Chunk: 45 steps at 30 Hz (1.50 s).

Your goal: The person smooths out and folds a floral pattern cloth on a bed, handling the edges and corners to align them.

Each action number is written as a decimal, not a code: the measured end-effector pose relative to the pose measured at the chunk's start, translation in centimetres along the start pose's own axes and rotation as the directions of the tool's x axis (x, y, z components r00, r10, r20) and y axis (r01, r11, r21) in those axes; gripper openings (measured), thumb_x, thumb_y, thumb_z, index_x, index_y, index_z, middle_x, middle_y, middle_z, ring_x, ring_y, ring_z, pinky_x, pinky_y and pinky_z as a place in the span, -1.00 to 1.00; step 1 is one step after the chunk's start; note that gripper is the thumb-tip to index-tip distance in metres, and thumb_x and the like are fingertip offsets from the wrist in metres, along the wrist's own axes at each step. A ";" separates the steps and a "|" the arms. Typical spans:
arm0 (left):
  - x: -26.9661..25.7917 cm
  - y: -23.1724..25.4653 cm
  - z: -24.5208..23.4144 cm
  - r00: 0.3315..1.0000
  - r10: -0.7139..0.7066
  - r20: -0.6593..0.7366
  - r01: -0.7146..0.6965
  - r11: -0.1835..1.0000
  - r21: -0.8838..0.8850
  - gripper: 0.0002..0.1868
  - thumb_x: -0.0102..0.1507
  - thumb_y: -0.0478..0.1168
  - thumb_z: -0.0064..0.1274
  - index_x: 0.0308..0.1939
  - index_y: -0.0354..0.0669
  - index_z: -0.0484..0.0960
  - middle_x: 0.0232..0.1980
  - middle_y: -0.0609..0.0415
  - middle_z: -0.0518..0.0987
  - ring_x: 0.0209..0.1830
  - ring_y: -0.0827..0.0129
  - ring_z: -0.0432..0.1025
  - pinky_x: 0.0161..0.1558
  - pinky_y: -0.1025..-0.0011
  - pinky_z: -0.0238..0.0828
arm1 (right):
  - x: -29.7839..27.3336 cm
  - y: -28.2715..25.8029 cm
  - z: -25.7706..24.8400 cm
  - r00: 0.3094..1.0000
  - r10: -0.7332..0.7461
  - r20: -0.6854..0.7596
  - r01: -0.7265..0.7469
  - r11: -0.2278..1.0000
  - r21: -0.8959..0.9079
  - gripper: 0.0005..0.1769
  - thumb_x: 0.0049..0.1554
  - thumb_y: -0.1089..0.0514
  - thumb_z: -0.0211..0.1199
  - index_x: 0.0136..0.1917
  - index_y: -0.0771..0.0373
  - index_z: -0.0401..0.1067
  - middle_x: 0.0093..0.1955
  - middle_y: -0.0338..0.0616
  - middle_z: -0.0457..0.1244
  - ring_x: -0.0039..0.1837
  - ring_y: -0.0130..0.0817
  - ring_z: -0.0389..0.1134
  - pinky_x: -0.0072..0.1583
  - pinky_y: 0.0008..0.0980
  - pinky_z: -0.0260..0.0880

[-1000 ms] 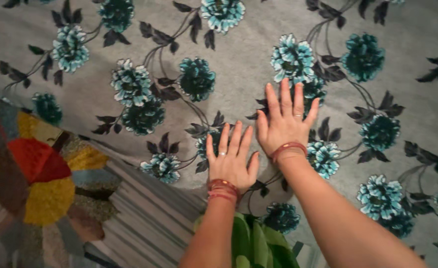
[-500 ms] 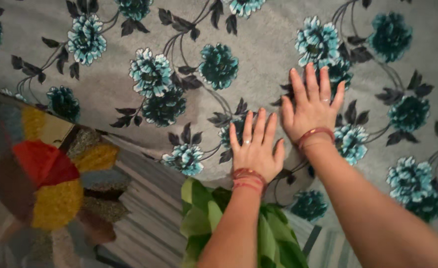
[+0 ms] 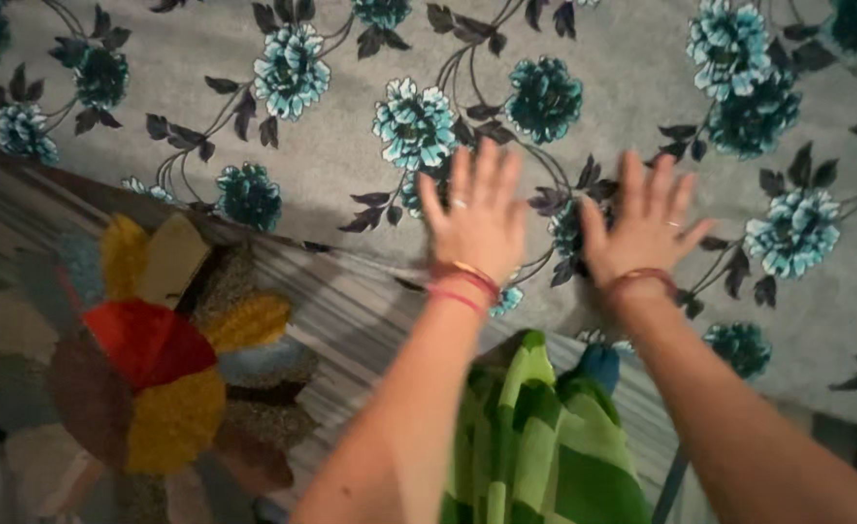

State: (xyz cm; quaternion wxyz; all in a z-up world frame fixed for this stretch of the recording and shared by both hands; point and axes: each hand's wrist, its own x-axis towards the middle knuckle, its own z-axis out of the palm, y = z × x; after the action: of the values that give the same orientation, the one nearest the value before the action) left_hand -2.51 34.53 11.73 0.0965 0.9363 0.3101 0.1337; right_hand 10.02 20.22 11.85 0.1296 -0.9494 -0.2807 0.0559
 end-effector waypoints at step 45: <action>0.1 -4.5 0.0 0.994 0.098 -0.038 -0.099 0.995 -0.015 -0.31 0.38 0.16 -0.11 0.56 0.03 0.29 0.64 0.03 0.15 0.68 0.09 -0.05 0.54 -0.37 -0.33 | -3.2 -5.7 2.4 0.971 -0.070 -0.229 0.058 0.997 -0.057 -0.33 0.33 -0.16 0.12 0.63 0.05 0.24 0.69 0.08 0.01 0.69 0.11 -0.09 0.57 0.37 -0.37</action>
State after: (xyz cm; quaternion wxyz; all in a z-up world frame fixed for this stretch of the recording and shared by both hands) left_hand -4.95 38.16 10.54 0.0921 0.9469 0.2642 0.1583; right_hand 3.95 23.61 11.22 0.1391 -0.9428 -0.2956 -0.0661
